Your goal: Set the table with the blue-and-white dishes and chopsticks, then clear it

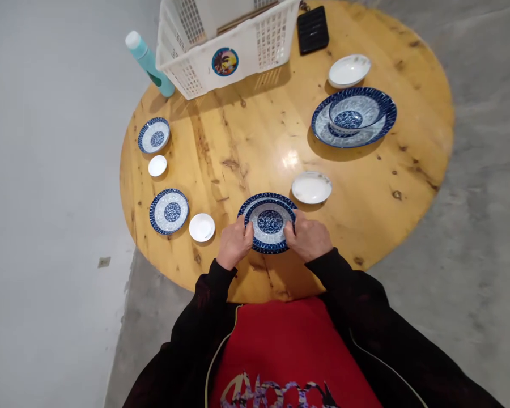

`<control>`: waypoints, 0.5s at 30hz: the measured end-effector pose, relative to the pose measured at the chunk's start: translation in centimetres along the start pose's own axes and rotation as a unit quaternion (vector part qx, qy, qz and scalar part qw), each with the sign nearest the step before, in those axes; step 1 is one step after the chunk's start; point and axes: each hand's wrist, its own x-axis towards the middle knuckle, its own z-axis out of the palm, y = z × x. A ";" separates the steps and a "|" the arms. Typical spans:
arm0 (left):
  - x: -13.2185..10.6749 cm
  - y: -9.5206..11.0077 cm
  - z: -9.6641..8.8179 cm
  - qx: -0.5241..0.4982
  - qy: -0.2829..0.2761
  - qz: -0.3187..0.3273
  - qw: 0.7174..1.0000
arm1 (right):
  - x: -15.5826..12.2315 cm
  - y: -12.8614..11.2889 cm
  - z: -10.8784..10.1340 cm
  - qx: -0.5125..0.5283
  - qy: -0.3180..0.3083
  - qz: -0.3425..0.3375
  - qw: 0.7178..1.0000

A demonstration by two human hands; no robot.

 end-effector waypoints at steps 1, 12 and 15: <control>0.0 0.1 0.1 0.000 -0.002 -0.003 1.000 | 0.1 0.0 -0.1 -0.012 -0.010 -0.002 1.000; 0.5 0.2 0.7 0.010 0.000 -0.015 1.000 | 1.2 -0.3 -0.8 -0.074 -0.081 -0.016 0.994; 0.6 0.1 0.8 0.015 -0.003 -0.012 1.000 | 1.2 -0.2 -0.7 -0.074 -0.090 -0.016 0.993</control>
